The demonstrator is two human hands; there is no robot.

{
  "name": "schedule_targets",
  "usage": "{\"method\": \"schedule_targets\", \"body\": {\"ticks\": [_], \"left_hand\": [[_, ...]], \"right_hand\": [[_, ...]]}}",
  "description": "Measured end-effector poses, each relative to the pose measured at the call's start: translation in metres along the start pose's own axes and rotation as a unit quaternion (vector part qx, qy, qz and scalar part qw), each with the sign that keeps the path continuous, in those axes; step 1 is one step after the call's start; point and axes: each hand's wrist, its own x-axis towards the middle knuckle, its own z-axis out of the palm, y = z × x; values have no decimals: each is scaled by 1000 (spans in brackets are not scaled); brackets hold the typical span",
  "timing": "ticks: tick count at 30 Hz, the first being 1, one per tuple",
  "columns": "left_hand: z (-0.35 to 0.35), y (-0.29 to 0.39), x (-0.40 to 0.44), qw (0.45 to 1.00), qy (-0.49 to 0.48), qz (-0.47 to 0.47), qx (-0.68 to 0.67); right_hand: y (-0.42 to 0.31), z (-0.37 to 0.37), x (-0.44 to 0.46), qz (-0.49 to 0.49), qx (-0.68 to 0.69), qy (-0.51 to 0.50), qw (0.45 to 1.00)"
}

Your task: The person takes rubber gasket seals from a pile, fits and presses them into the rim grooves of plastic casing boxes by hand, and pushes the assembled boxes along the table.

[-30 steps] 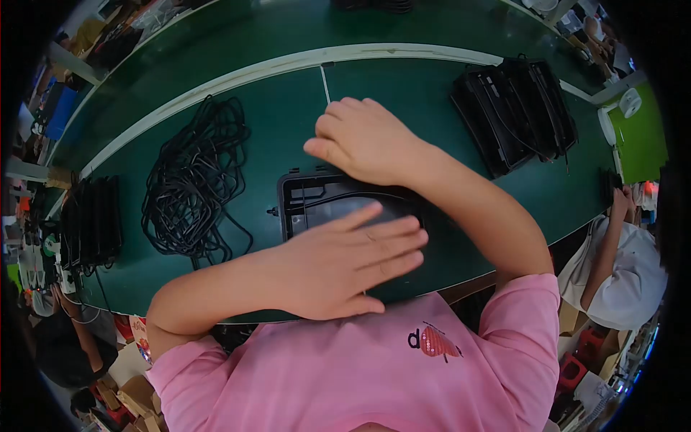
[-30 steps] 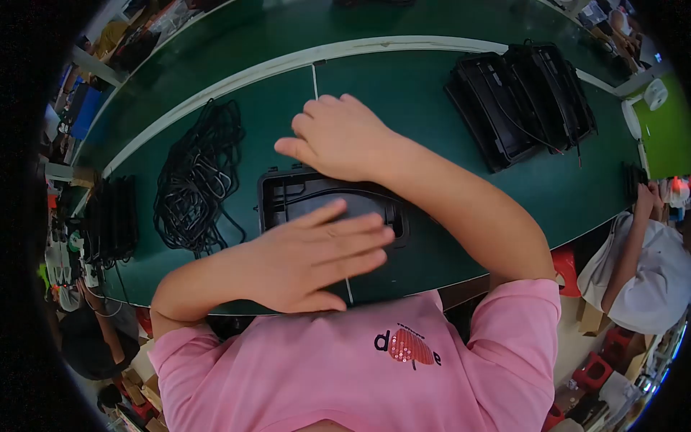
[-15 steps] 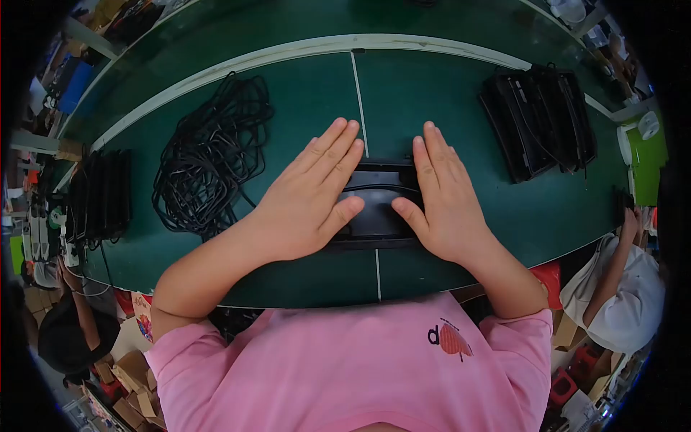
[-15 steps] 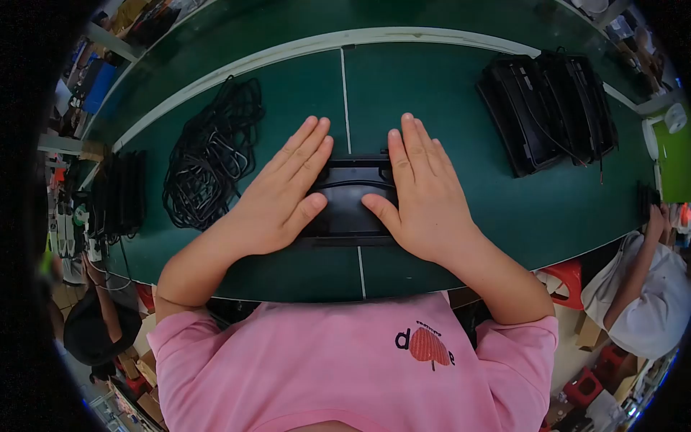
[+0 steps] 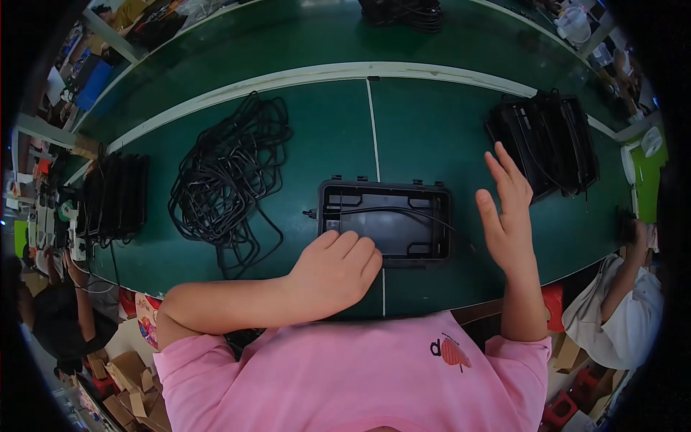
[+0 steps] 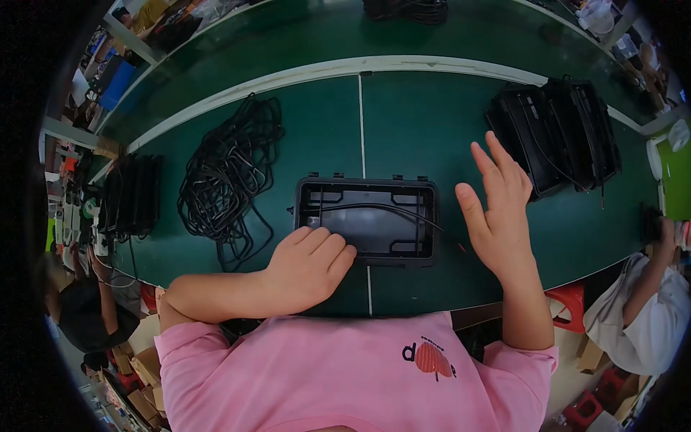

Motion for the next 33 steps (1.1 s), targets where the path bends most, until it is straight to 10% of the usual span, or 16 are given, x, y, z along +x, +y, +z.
{"method": "schedule_targets", "body": {"ticks": [5,8,21,27,33], "left_hand": [[-2,-2,4,1000,-23,4,-6],[-4,-2,5,999,-39,7,-6],[13,-2,3,999,-19,-5,-25],[17,-4,2,999,-3,1,-35],[-5,-20,10,998,-39,-13,-40]], "right_hand": [[8,-3,-5,34,4,55,998],[-8,1,12,-116,17,40,992],[-88,85,125,-254,89,-369,889],[-88,82,129,-233,77,-407,880],[-65,33,135,-198,197,-188,942]]}}
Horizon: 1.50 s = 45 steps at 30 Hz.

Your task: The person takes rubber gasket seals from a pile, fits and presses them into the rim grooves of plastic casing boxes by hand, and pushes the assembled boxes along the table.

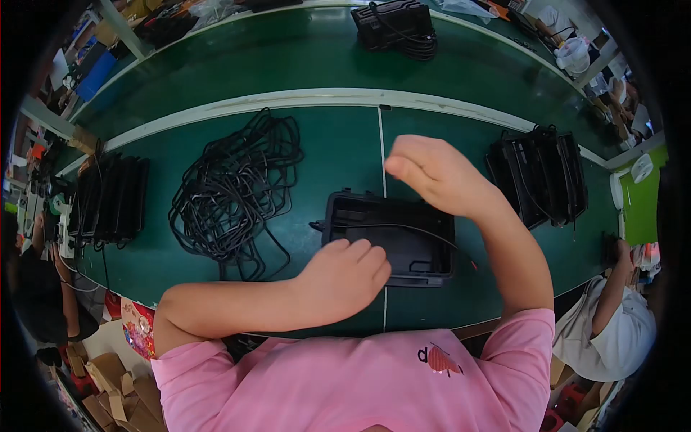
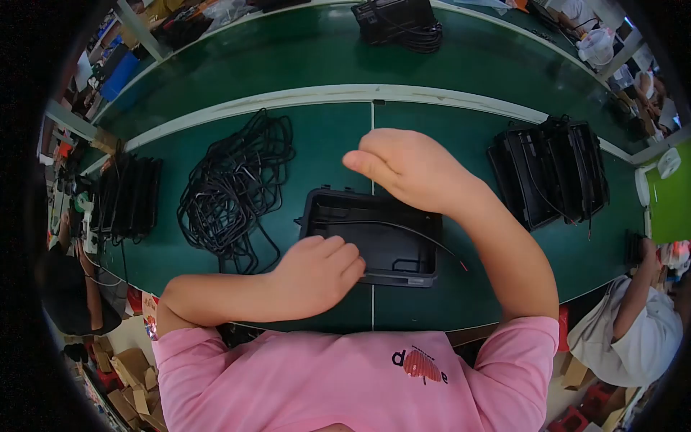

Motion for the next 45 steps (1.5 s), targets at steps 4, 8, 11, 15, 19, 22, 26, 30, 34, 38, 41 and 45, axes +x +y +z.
{"method": "schedule_targets", "body": {"ticks": [4,8,11,15,19,22,26,30,34,38,41,45], "left_hand": [[-40,-49,9,997,29,-71,22],[-67,-120,22,973,77,-182,123],[-68,-214,36,950,94,-236,181],[-61,-307,60,928,71,-251,265],[-53,-295,84,917,177,-250,254],[-50,-223,90,941,163,-201,219],[-59,-166,46,948,135,-167,235],[-87,-164,-18,927,67,-322,178],[-91,-169,-68,915,19,-393,94],[-76,-171,-77,920,23,-387,57],[-55,-193,-69,927,60,-365,58],[-30,-228,-45,922,88,-377,18]], "right_hand": [[-4,-51,-72,70,-190,194,960],[24,-77,-164,209,-219,352,886],[29,-80,-207,296,-210,400,842],[29,-74,-215,258,-246,355,864],[49,-56,-200,212,-354,281,866],[75,-26,-186,211,-358,239,877],[80,-15,-169,195,-369,254,873],[29,5,-160,89,-330,179,922],[-20,24,-149,-35,-258,51,964],[-24,49,-140,-99,-242,-37,964],[-35,41,-125,-88,-201,-85,972],[-59,18,-108,-94,-12,-98,991]]}}
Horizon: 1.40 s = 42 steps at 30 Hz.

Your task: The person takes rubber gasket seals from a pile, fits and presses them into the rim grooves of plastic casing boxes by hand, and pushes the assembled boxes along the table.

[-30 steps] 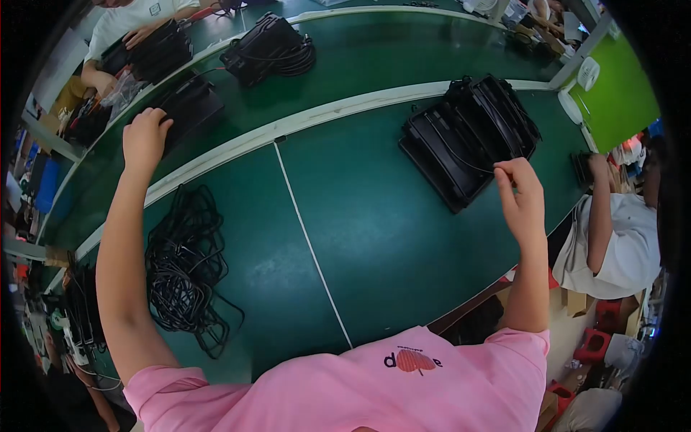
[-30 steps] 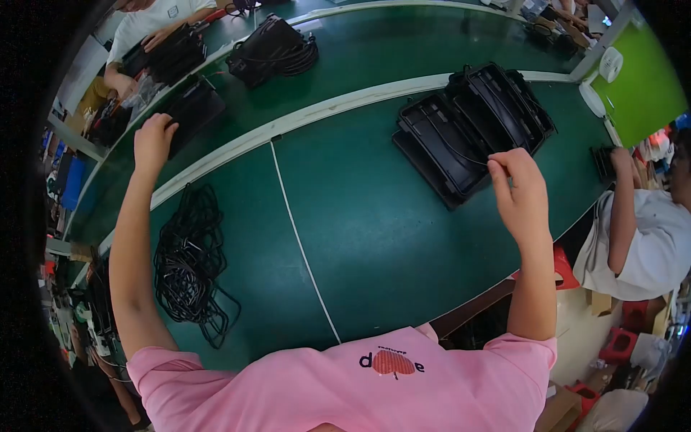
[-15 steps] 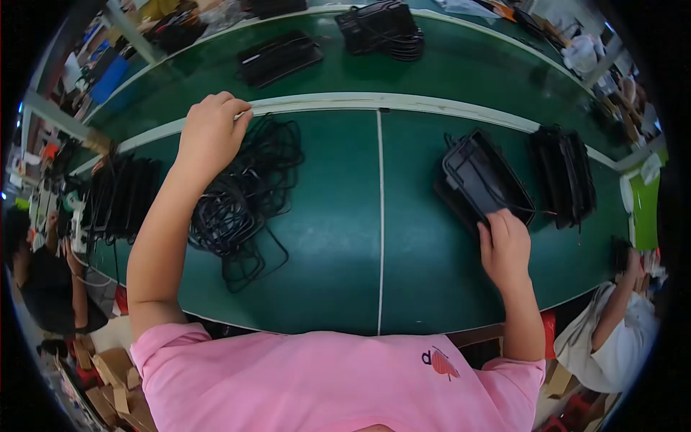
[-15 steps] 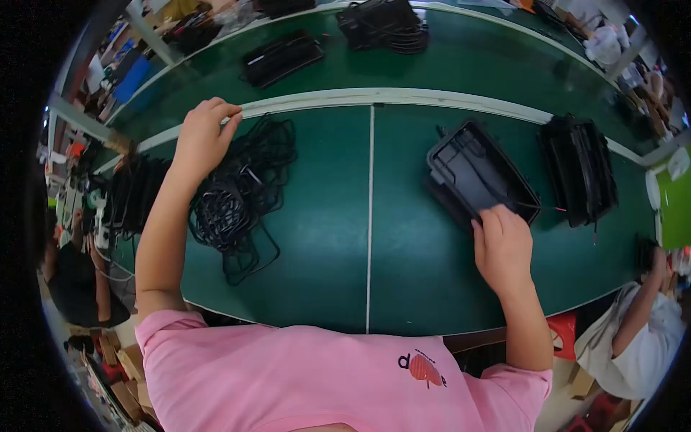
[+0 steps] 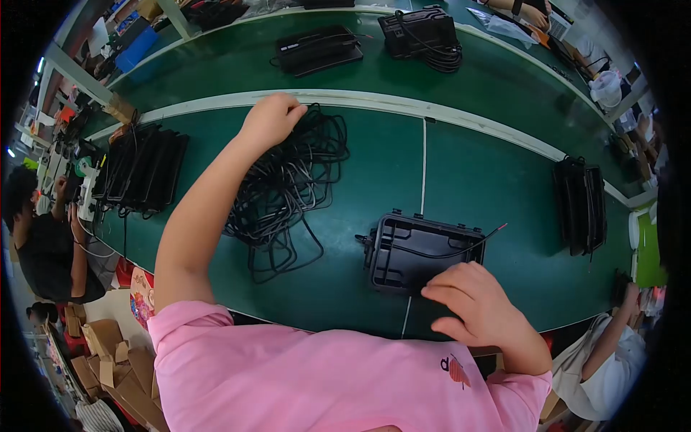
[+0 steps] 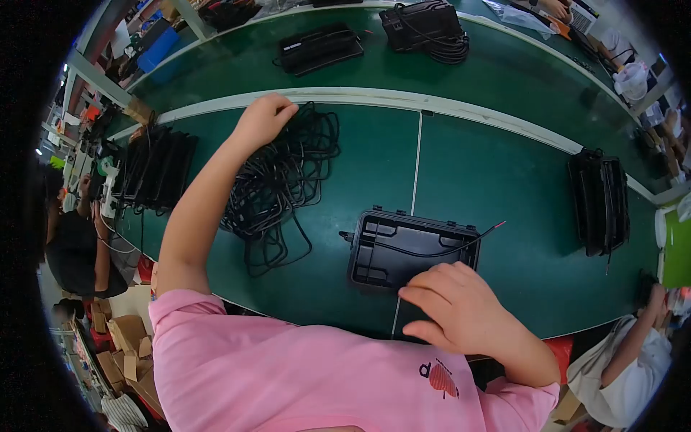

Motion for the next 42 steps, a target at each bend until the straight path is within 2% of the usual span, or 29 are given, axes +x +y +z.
{"method": "schedule_targets", "body": {"ticks": [2,4,5,6,7,9,10,13,15,16,18,22,25,26,27,28,29,30,32,33,34,35,36,38,40,42], "left_hand": [[5,16,15,993,-54,-96,36],[16,21,26,992,-58,-101,49],[21,23,30,988,-81,-110,71],[25,24,32,983,-107,-120,93],[23,26,34,981,-118,-132,85],[21,25,24,992,-13,-94,84],[12,31,11,994,22,-46,96],[-23,70,-51,999,-33,-4,26],[-47,102,-94,977,-206,-19,54],[-42,104,-123,977,-195,42,77],[-27,114,-167,973,-189,87,101],[2,106,-197,986,-116,84,81],[-1,102,-193,991,-67,86,75],[-15,103,-186,993,-84,45,-70],[-30,103,-178,972,-102,5,-213],[-47,101,-169,957,-69,32,-279],[-63,101,-164,921,-52,-22,-386],[-83,104,-158,894,-15,-25,-446],[-116,95,-144,885,39,6,-465],[-131,99,-136,847,63,8,-527],[-143,94,-127,819,46,46,-570],[-153,98,-117,806,29,68,-587],[-161,102,-109,793,12,89,-602],[-164,112,-94,761,-32,121,-637],[-158,122,-82,705,-83,153,-687],[-161,142,-81,724,-104,121,-671]], "right_hand": [[-7,5,8,-70,233,15,970],[-40,18,34,-127,461,32,878],[-54,22,43,-153,565,40,810],[-55,22,44,-148,572,40,806],[-56,22,44,-148,574,40,804],[-59,22,45,-155,574,32,803],[-60,22,45,-160,573,28,803],[-63,23,46,-181,568,16,803],[-63,23,46,-185,564,15,804],[-63,23,47,-188,561,17,806],[-64,23,48,-203,552,18,809],[-64,23,49,-222,536,16,814],[-64,23,51,-242,517,13,821],[-64,23,51,-248,510,13,824],[-64,22,52,-253,503,17,826],[-63,22,53,-257,498,22,828],[-63,21,54,-261,493,27,829],[-62,21,55,-265,489,31,831],[-62,20,57,-278,473,38,835],[-57,16,59,-221,392,117,885],[-47,10,64,-160,304,196,919],[-34,11,80,-134,214,293,922],[-16,7,88,-84,149,317,933],[4,12,120,-56,202,393,895],[-5,6,131,33,218,321,921],[7,8,139,28,266,272,924]]}}
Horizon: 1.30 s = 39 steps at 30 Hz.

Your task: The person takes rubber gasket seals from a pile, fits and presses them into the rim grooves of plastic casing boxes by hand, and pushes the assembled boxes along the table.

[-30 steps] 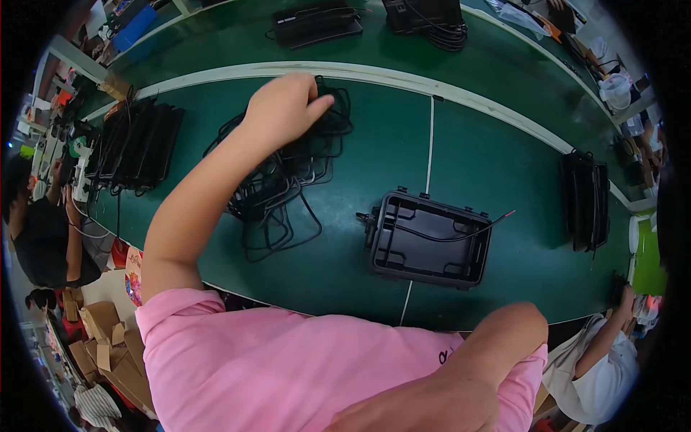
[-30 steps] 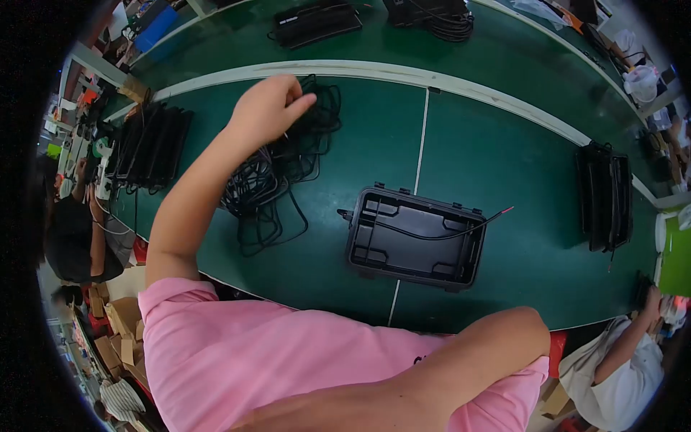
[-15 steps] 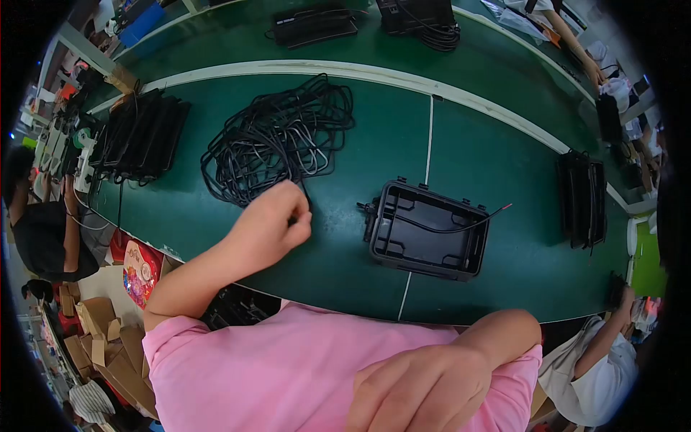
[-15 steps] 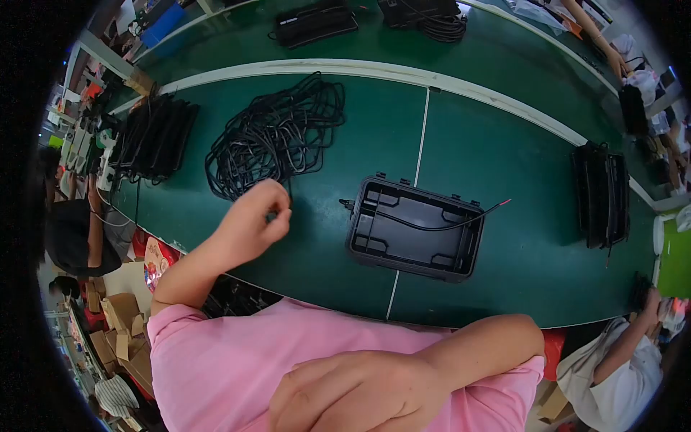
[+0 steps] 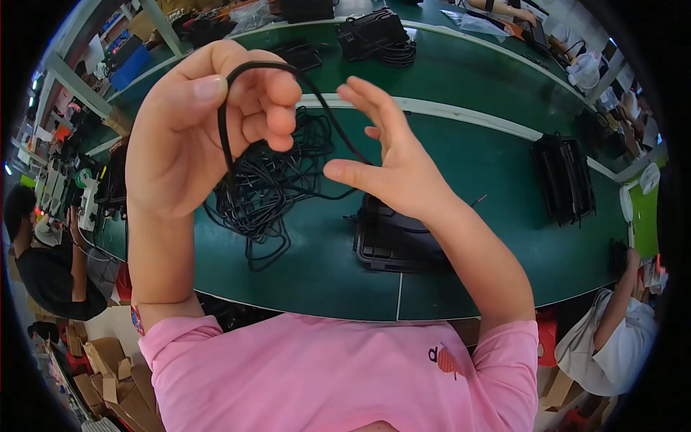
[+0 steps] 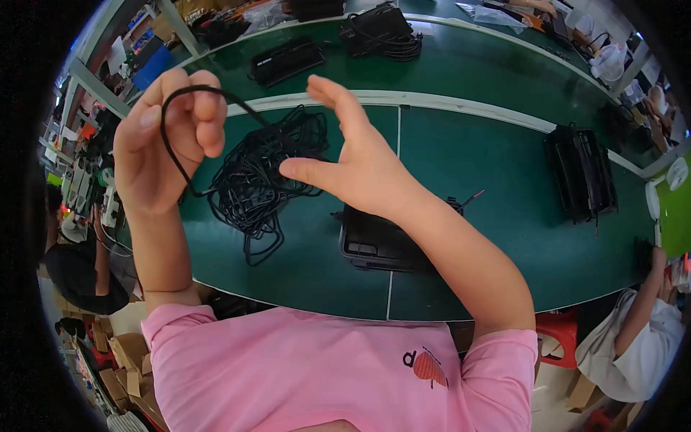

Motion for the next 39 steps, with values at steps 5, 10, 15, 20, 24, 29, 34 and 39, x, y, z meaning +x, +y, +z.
{"method": "schedule_targets", "body": {"ticks": [5,10,15,20,24,29,34,39], "left_hand": [[-3,-8,-1,994,-34,32,-100],[15,-27,-21,983,85,-118,108],[42,-71,-11,952,-54,-271,131],[75,-101,28,921,-76,-356,142],[84,-127,55,915,-2,-403,11],[71,-144,61,890,44,-450,-60],[47,-130,26,887,69,-440,-122],[40,-125,-12,899,88,-412,-118]], "right_hand": [[-7,-40,-17,156,200,-74,964],[-10,-95,-80,113,153,-23,981],[-15,-134,-122,125,50,53,989],[-5,-156,-133,231,74,201,949],[27,-165,-124,297,60,264,916],[65,-163,-120,454,152,168,862],[45,-138,-118,450,118,120,877],[29,-120,-134,411,176,123,886]]}}
